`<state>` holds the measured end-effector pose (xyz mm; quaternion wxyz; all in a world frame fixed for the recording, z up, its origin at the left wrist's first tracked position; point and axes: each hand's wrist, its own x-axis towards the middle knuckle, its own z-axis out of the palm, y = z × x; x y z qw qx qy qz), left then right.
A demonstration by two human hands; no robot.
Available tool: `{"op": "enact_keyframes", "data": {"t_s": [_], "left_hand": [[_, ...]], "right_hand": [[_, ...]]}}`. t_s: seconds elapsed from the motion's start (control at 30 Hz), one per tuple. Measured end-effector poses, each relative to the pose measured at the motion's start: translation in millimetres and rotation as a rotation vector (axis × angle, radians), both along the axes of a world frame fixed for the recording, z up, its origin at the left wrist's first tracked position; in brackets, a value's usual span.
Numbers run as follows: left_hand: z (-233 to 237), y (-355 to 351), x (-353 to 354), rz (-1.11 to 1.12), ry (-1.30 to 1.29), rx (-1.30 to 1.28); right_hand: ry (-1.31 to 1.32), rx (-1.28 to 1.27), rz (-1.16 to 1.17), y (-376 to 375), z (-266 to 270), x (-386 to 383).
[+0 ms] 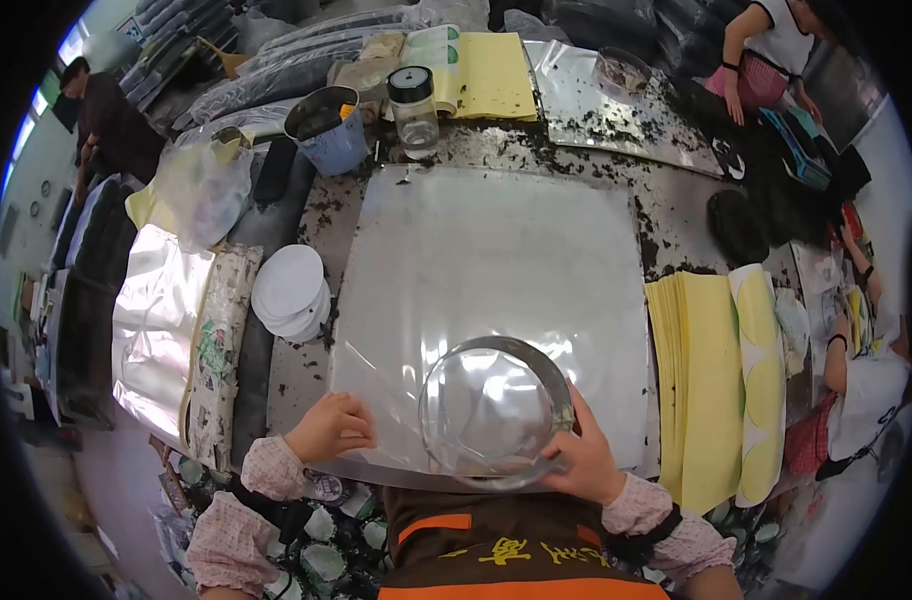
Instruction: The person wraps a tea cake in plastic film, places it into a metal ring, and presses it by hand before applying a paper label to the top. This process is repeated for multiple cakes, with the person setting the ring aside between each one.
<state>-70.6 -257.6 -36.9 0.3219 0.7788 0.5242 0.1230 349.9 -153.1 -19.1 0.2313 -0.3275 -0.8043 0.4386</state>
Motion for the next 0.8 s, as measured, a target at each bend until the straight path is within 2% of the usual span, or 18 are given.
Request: {"op": "enact_keyframes", "data": {"t_s": [0.13,0.17,0.23,0.3,0.37,0.43,0.5,0.6,0.7,0.73,0.77,0.8], "left_hand": [[13.0,12.6,9.2,0.028,0.032,-0.066],[25.9,23.5,13.3,0.147,-0.028,0.0],[65.7,49.5,24.9,0.374,-0.156,0.139],[97.4,36.6,28.7,0.294,-0.141,0.105],[102.8,15.4,36.3,0.2,-0.078,0.148],[74.8,0.9,44.8,0.131,-0.028,0.206],[23.6,-3.4,42.5,0.083,-0.045,0.173],[4.4,7.5,38.7,0.092,0.015,0.081],[43.6,16.6,29.1,0.056,0.076,-0.051],[55.3,23.3,21.5,0.145,0.009,0.008],[60.0,32.5,11.2,0.23,-0.062,0.064],[53.4,43.6,-5.6,0.345,-0.102,0.192]], "right_hand": [[-0.009,0.235,0.317,-14.6,23.7,-2.2],[-0.011,0.267,0.417,-21.5,19.7,-22.3],[-0.135,0.117,0.586,-22.1,14.5,-53.3],[-0.364,-0.278,0.715,-15.3,12.7,-71.7],[-0.2,0.128,0.265,2.5,-7.0,-49.8],[-0.033,0.19,-0.069,31.3,-22.0,-46.8],[0.128,-0.136,-0.322,42.2,-30.9,-61.8],[-0.189,0.297,-0.17,37.4,-63.5,-34.1],[-0.265,0.358,-0.068,-31.6,-52.0,20.6],[-0.248,0.365,0.112,-50.5,-47.4,41.6],[-0.106,0.25,0.262,-56.8,-27.2,58.4],[-0.198,0.253,0.299,-63.3,-15.5,70.5]]}}
